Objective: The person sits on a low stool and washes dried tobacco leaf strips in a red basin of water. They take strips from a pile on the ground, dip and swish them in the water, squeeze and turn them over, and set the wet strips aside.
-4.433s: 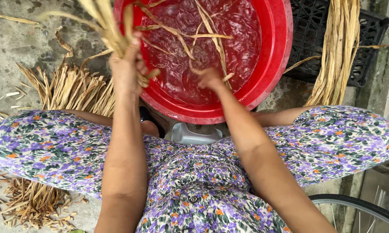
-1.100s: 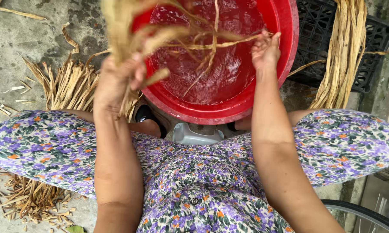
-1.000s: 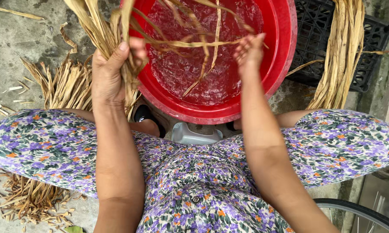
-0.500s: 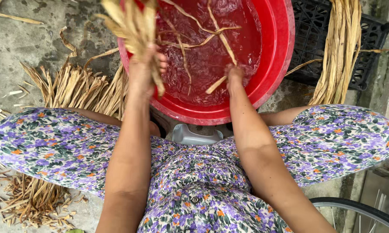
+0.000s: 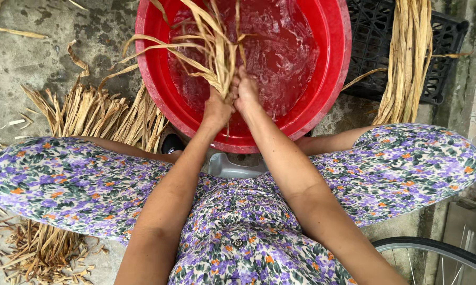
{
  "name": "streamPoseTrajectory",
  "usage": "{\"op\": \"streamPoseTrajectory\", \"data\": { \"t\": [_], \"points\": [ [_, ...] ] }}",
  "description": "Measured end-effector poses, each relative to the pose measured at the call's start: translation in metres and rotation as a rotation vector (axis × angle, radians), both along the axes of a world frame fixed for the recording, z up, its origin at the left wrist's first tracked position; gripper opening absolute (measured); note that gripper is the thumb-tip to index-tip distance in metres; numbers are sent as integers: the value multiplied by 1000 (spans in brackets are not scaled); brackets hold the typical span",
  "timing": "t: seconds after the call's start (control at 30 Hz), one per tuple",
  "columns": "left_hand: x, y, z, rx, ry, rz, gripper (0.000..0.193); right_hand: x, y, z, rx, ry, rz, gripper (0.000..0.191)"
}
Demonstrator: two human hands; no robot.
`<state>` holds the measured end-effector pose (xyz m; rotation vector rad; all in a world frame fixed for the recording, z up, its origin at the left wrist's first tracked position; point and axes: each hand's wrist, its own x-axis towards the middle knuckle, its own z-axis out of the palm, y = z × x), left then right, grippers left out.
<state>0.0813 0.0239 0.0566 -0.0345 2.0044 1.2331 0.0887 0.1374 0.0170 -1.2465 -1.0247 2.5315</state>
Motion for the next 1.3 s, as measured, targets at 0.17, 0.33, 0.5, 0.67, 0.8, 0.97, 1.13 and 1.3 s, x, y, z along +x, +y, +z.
{"op": "streamPoseTrajectory", "data": {
  "t": [0.17,0.33,0.5,0.67,0.8,0.97,1.13,1.3],
  "points": [
    [17,-8,41,344,131,-112,32,0,64,-26,-74,-353,-181,23],
    [-8,-57,121,394,-204,-56,16,39,175,-47,-170,-22,-407,16],
    [-55,-82,157,509,-114,174,16,19,164,-9,-13,2,-344,54],
    [-55,-53,91,301,-105,253,19,-10,24,55,-14,38,186,86],
    [-10,-27,22,183,226,58,26,-14,-35,51,-40,174,334,49],
    [31,-18,28,69,-157,-232,43,-8,34,7,85,-270,156,23],
    [25,-31,115,306,-423,-197,40,15,142,7,-1,-187,-317,27],
    [-54,-48,226,455,-23,74,33,0,158,56,217,56,41,63]
  ]
}}
